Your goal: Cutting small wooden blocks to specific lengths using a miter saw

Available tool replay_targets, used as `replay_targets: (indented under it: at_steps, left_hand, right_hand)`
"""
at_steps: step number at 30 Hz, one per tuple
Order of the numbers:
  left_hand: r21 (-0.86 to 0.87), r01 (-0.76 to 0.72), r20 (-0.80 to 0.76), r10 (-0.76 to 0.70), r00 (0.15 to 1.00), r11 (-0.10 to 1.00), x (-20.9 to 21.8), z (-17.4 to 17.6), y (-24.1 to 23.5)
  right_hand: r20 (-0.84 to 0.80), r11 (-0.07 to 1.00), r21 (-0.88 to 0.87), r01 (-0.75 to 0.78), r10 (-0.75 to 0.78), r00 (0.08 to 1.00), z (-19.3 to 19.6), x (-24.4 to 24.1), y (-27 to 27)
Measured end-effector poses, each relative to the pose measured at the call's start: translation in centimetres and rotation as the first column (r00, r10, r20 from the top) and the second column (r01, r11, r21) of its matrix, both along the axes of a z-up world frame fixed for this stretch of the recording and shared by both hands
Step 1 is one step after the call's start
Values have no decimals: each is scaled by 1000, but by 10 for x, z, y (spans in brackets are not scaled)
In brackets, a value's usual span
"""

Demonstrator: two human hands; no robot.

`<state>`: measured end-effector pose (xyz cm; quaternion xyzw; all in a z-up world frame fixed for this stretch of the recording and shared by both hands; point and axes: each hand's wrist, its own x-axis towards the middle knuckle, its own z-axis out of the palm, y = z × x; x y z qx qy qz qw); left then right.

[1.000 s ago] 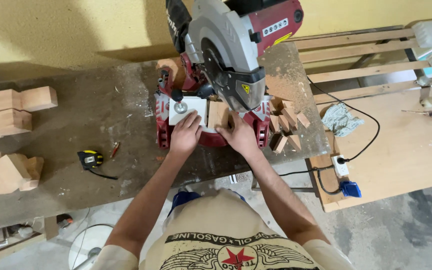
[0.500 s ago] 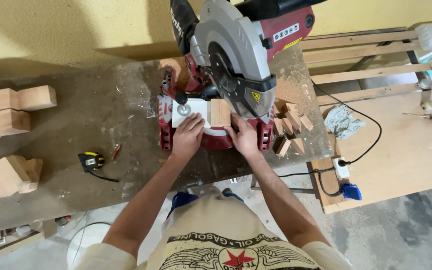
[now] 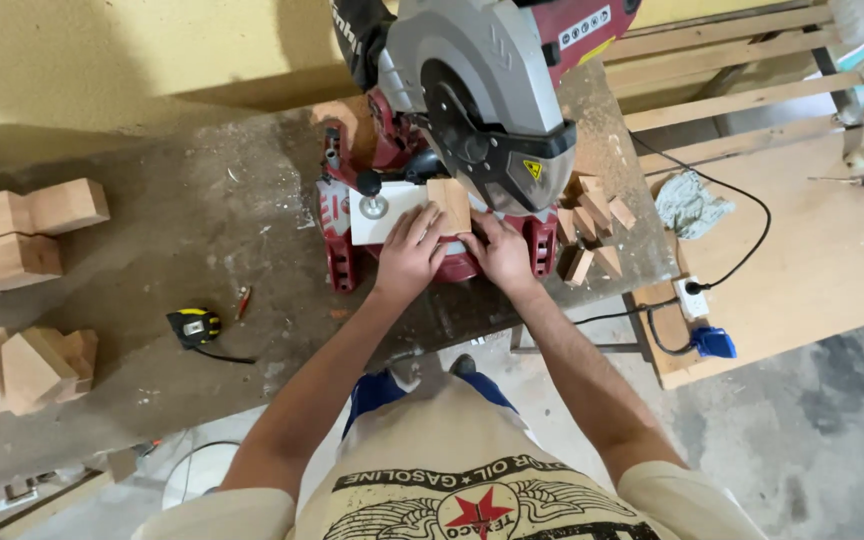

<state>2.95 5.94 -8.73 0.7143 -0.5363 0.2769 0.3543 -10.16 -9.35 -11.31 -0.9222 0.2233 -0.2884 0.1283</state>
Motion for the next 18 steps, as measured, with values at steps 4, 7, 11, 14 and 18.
replay_targets:
  at_steps: [4, 7, 11, 14, 18]
  left_hand:
    - [-75, -44, 77, 50, 996, 996, -1, -22, -13]
    - [-102, -86, 115, 98, 989, 991, 1, -25, -18]
    - [-59, -116, 109, 122, 987, 992, -1, -25, -19]
    - [-3, -163, 114, 162, 980, 987, -6, -21, -18]
    - [62, -170, 110, 162, 981, 984, -9, -14, -13]
  right_hand:
    - [-2, 1000, -2, -19, 19, 1000, 7, -3, 3]
    - [1, 998, 47, -36, 36, 999, 5, -2, 0]
    - [-23, 988, 124, -90, 93, 995, 24, -6, 3]
    - [-53, 954, 147, -260, 270, 961, 61, -19, -17]
    - [-42, 909, -105, -404, 402, 915, 207, -55, -103]
